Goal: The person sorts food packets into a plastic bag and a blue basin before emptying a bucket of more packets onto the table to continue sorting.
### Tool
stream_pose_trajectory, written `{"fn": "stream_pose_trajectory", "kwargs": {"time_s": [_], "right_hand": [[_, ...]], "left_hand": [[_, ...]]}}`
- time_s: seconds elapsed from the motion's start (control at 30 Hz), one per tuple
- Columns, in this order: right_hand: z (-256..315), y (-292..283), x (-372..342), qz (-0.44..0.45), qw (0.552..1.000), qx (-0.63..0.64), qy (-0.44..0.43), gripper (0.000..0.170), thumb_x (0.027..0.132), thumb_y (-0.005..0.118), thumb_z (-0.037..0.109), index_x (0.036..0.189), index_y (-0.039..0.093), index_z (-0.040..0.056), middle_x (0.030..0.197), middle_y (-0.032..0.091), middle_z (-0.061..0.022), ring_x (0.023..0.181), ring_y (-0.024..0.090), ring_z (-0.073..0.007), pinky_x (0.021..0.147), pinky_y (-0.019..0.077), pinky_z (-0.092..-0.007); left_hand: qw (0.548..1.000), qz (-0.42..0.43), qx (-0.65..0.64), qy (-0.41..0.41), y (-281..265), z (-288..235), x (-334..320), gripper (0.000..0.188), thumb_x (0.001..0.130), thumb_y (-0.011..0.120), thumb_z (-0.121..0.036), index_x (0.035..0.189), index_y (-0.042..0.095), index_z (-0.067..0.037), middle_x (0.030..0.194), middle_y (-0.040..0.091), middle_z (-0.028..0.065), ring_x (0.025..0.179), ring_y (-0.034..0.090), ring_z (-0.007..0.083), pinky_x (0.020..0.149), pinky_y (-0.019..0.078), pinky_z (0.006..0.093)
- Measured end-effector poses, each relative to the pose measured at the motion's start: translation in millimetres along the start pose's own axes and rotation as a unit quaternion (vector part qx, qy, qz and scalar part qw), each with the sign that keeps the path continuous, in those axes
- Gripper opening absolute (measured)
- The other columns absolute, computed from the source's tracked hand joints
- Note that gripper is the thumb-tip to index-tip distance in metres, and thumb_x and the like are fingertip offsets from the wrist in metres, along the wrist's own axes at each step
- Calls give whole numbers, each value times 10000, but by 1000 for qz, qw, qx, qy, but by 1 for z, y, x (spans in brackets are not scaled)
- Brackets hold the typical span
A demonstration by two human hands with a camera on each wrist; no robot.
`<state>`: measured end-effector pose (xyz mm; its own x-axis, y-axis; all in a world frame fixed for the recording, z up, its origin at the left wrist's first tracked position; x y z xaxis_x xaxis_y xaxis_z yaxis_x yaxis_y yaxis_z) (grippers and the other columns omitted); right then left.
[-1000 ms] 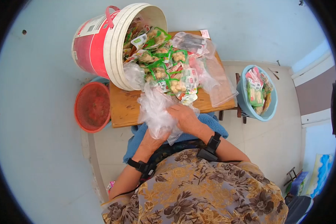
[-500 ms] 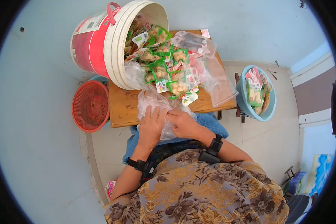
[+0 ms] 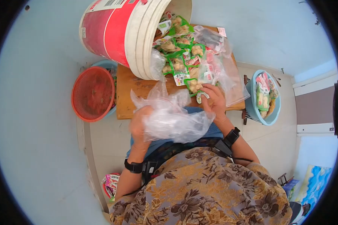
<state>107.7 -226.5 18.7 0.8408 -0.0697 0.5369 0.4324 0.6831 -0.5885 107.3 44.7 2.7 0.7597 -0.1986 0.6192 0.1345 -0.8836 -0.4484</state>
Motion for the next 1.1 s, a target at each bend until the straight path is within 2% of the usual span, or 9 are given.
{"fn": "stream_pose_trajectory", "kwargs": {"time_s": [0.1, 0.17, 0.2, 0.3, 0.37, 0.47, 0.77, 1.0, 1.1], "right_hand": [[4, 22, -6, 21, 998, -34, -40, 255, 752, 641, -43, 1004, 643, -5, 1107, 620, -170, 960, 610, -349, 832, 504, -405], [12, 39, -9, 61, 992, -79, -82, 265, 731, 658, -34, 992, 642, 5, 1116, 606, -163, 1008, 587, -358, 848, 489, -433], [11, 44, -11, 64, 992, -78, -81, 265, 731, 658, -34, 992, 642, 5, 1116, 606, -163, 1008, 587, -358, 848, 489, -433], [15, 59, -13, 74, 988, -100, -92, 259, 727, 667, -8, 984, 644, 14, 1127, 599, -150, 1063, 560, -351, 879, 461, -446], [19, 65, -12, 88, 980, -157, -81, 258, 725, 669, 20, 982, 649, 27, 1134, 597, -134, 1092, 541, -339, 903, 432, -455], [23, 72, -9, 98, 976, -175, -88, 260, 721, 666, 29, 980, 654, 40, 1113, 599, -122, 1083, 537, -335, 892, 427, -456], [28, 78, 3, 103, 974, -188, -75, 212, 744, 659, 20, 954, 675, 34, 1069, 599, -109, 1059, 536, -335, 897, 412, -439], [22, 82, 3, 134, 973, -180, -53, 219, 731, 647, 3, 947, 676, 24, 1086, 600, -116, 1070, 526, -344, 940, 410, -444], [22, 86, 4, 137, 973, -177, -52, 230, 723, 639, -8, 948, 676, 20, 1078, 600, -121, 1070, 523, -347, 942, 411, -448]], "left_hand": [[947, -102, -241, -187, -42, 44, -30, 351, 847, 685, -201, 1160, 612, -61, 1172, 624, 144, 1055, 617, 313, 899, 512, 395], [882, 68, 465, -36, -61, 47, -47, 432, 914, 637, -217, 1301, 530, -58, 1289, 558, 153, 1130, 579, 294, 921, 501, 418], [881, 70, 466, -39, -74, 57, -57, 432, 914, 637, -217, 1301, 530, -58, 1289, 558, 153, 1130, 579, 294, 921, 501, 418], [945, -97, 167, -264, -130, 93, -72, 474, 923, 628, -162, 1360, 479, -56, 1365, 500, 138, 1178, 544, 281, 955, 489, 435], [725, -392, -300, -481, -152, 119, -87, 473, 933, 622, -120, 1370, 462, -35, 1355, 511, 123, 1174, 545, 266, 1005, 463, 430], [664, -485, -297, -485, -196, 142, -89, 487, 915, 647, -82, 1361, 466, -4, 1328, 531, 133, 1180, 541, 255, 1008, 468, 425], [880, -420, 18, -222, -256, 226, -35, 314, 825, 655, 7, 1134, 613, 42, 1098, 652, 113, 893, 643, 234, 792, 547, 391], [901, -298, 266, -168, -223, 309, 2, 441, 756, 732, -82, 1159, 603, 40, 1124, 646, 188, 945, 640, 283, 824, 504, 441], [797, -95, 466, -371, -188, 380, -21, 720, 675, 813, -295, 1262, 540, 21, 1246, 583, 219, 1150, 549, 373, 1003, 392, 474]]}}
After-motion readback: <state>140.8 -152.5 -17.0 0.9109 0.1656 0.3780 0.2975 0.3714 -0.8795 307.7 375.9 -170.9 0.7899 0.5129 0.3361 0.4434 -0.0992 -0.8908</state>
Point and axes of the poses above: each hand's wrist, its own x-axis towards the middle knuckle, its own y-axis out of the palm, z = x × y, the point moved 8 cm from there along x, towards the middle knuckle
